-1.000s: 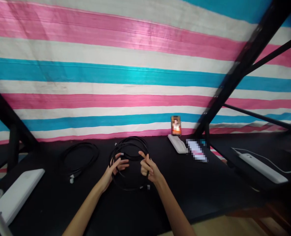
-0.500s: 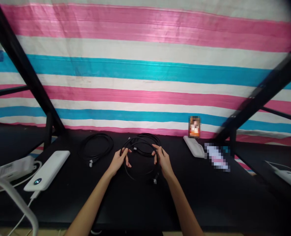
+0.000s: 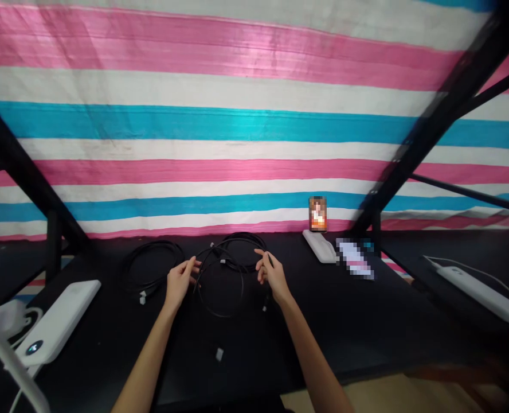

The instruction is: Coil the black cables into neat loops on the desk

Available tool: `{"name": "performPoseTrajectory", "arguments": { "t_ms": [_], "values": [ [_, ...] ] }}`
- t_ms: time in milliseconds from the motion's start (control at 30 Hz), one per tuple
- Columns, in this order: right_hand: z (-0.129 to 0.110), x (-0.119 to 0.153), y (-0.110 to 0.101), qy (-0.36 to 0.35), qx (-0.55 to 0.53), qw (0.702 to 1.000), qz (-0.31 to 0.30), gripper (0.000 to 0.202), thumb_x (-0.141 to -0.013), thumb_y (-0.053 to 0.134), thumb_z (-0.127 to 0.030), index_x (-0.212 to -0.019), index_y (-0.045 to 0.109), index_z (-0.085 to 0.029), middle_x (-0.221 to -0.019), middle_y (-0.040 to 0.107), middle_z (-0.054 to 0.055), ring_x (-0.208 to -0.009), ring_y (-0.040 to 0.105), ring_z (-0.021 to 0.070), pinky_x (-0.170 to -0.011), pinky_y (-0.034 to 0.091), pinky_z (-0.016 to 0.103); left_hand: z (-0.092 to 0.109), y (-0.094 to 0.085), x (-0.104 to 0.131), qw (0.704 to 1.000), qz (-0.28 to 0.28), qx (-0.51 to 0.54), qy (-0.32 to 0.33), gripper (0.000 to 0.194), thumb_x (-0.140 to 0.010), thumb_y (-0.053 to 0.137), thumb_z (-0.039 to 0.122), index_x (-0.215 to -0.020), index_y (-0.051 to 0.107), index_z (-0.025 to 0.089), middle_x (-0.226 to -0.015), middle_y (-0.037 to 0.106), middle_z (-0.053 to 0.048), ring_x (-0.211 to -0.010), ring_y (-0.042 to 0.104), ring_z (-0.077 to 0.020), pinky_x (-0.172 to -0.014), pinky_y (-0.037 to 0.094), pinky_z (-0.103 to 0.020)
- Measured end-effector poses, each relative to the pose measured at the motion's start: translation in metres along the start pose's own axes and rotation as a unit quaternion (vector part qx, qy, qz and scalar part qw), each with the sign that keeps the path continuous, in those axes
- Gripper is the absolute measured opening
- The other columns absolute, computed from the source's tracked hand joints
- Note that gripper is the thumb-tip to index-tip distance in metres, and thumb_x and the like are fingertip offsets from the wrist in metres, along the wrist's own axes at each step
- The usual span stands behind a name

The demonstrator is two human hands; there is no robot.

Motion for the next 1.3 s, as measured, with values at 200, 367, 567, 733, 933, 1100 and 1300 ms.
{"name": "performPoseTrajectory", "arguments": {
  "t_ms": [200,367,567,733,933,1100,1300],
  "values": [
    [0.0,-0.002,-0.002,0.002,0.02,1.0,0.017,0.051,-0.076,0.051,-0.057,-0.104,0.059,-0.015,-0.061,0.056,-0.002,-0.035,0.047,0.0052,-0.029,0.035,0.014,0.008,-0.017,0.003,0.99,0.112,0.063,0.05,0.043,-0.076,0.05,0.055,-0.074,0.06,0.014,-0.052,0.058,0.001,-0.028,0.041,-0.0057,-0.03,0.027,-0.018],
    [0.0,-0.001,0.002,0.019,0.04,0.999,-0.001,0.049,-0.075,0.053,-0.053,-0.106,0.059,-0.015,-0.072,0.061,0.002,-0.044,0.057,0.0083,-0.03,0.039,0.014,0.007,-0.002,0.006,0.996,0.061,0.049,0.049,0.043,-0.077,0.049,0.055,-0.074,0.06,0.014,-0.042,0.05,0.004,-0.027,0.036,-0.0053,-0.03,0.024,-0.017],
    [0.007,0.0,0.007,0.026,0.055,0.998,-0.036,0.061,-0.069,0.064,-0.044,-0.121,0.049,-0.015,-0.075,0.066,0.003,-0.041,0.056,0.0095,-0.028,0.038,0.016,0.015,0.013,0.012,0.996,-0.001,0.034,0.083,0.039,-0.079,0.049,0.051,-0.09,0.06,0.015,-0.042,0.047,0.007,-0.027,0.035,-0.0053,-0.03,0.023,-0.016],
    [0.0,0.005,0.011,0.0,0.099,0.993,-0.064,0.056,-0.073,0.06,-0.046,-0.119,0.053,-0.014,-0.051,0.056,-0.005,-0.032,0.048,0.0082,-0.026,0.032,0.015,0.024,-0.006,0.013,0.984,0.087,0.089,0.13,0.031,-0.082,0.047,0.047,-0.084,0.055,0.017,-0.047,0.045,0.008,-0.029,0.034,-0.0037,-0.03,0.024,-0.015],
    [-0.023,0.002,-0.013,-0.069,0.049,0.996,0.03,0.05,-0.078,0.052,-0.052,-0.108,0.061,-0.013,-0.053,0.056,-0.002,-0.035,0.046,0.0066,-0.028,0.026,0.015,0.021,-0.062,0.011,0.902,0.338,0.206,0.175,0.026,-0.083,0.046,0.044,-0.074,0.045,0.019,-0.041,0.03,0.011,-0.03,0.028,-0.004,-0.03,0.023,-0.014],
    [-0.041,0.006,-0.05,-0.179,-0.009,0.964,0.194,0.046,-0.08,0.049,-0.052,-0.105,0.058,-0.014,-0.069,0.058,0.001,-0.049,0.057,0.0088,-0.036,0.038,0.016,0.016,-0.083,0.012,0.871,0.397,0.241,0.159,0.031,-0.082,0.044,0.049,-0.071,0.041,0.02,-0.041,0.028,0.012,-0.029,0.025,-0.0038,-0.029,0.02,-0.016],
    [-0.049,0.02,-0.096,-0.212,-0.099,0.903,0.361,0.043,-0.081,0.043,-0.055,-0.105,0.052,-0.021,-0.068,0.048,-0.003,-0.046,0.051,0.0073,-0.037,0.041,0.018,0.013,-0.086,0.011,0.876,0.381,0.269,0.125,0.038,-0.079,0.043,0.057,-0.07,0.037,0.021,-0.042,0.025,0.012,-0.029,0.022,-0.0029,-0.031,0.018,-0.017]
  ]
}}
Point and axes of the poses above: each hand's wrist, its own x-axis away from the middle knuckle, its own y-axis out of the palm, z = x × y, the point moved 6 cm from there along -x, towards the middle knuckle
